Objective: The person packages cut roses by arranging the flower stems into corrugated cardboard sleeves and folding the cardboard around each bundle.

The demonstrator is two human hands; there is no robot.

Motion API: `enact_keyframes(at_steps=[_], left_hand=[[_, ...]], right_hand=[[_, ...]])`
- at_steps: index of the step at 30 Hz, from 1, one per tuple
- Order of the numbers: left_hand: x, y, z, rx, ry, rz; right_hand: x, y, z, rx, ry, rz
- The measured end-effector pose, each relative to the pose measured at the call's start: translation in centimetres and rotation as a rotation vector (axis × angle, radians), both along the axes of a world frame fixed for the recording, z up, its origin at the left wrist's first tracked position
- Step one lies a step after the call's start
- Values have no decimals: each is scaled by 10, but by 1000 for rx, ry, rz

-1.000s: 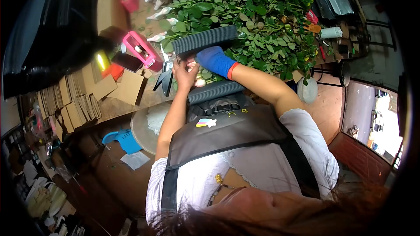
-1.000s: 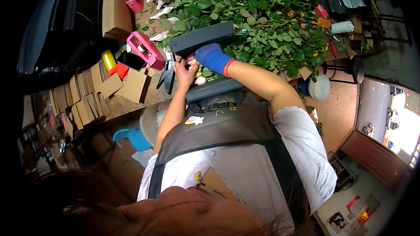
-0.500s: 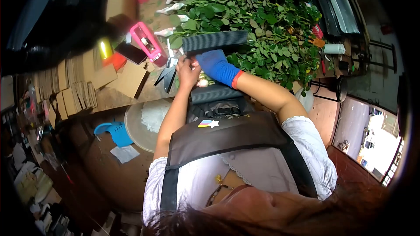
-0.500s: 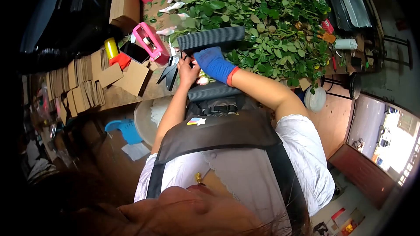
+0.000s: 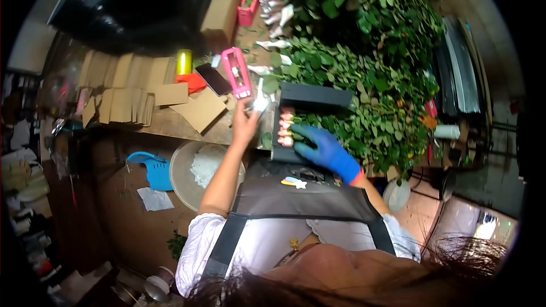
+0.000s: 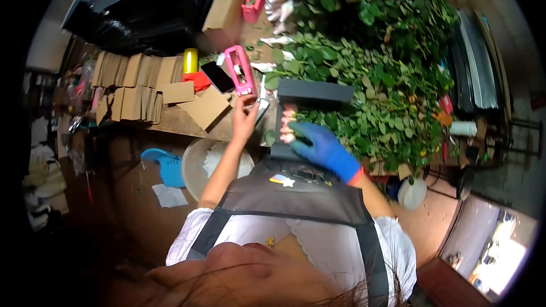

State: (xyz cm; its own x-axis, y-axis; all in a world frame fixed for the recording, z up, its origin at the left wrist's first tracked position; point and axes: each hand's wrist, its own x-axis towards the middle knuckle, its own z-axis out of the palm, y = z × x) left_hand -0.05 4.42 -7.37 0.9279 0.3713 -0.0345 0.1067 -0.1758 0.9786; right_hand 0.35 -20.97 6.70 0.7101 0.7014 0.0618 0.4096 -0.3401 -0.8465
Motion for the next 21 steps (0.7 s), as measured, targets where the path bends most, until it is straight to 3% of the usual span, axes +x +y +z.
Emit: enact_keyframes(at_steps=[1,5,7,9,11,13,15,16,17,19,21], left_hand=[[8,24,13,123,-21,61],[87,116,75,396,-488,293],[120,137,155,869,-819,383],[155,166,214,1177,-1000,484],[178,175,269,1371,-943,693],[191,195,302,1540,-521,571],[200,223,319,1562,-279,283],[207,246,321,1515,-439,120],[193,226,334,1324,-301,107],[165,206,331,912,-690,-12],[104,131,332,900,-891,283]], right_hand=[[-12,-8,-3,-114,-34,-22],[-33,-10,-25,-155,-120,-6],[-31,-7,-29,-161,-157,-18],[-35,-10,-34,-144,-163,-64],[-35,-10,-37,-122,-220,-80],[-35,-7,-35,-151,-243,-71],[-36,-7,-42,-166,-259,-62],[-37,-8,-40,-138,-243,-69],[-35,-8,-31,-109,-232,-70],[-35,-9,-25,62,103,-193],[-24,-4,-13,415,528,-332]])
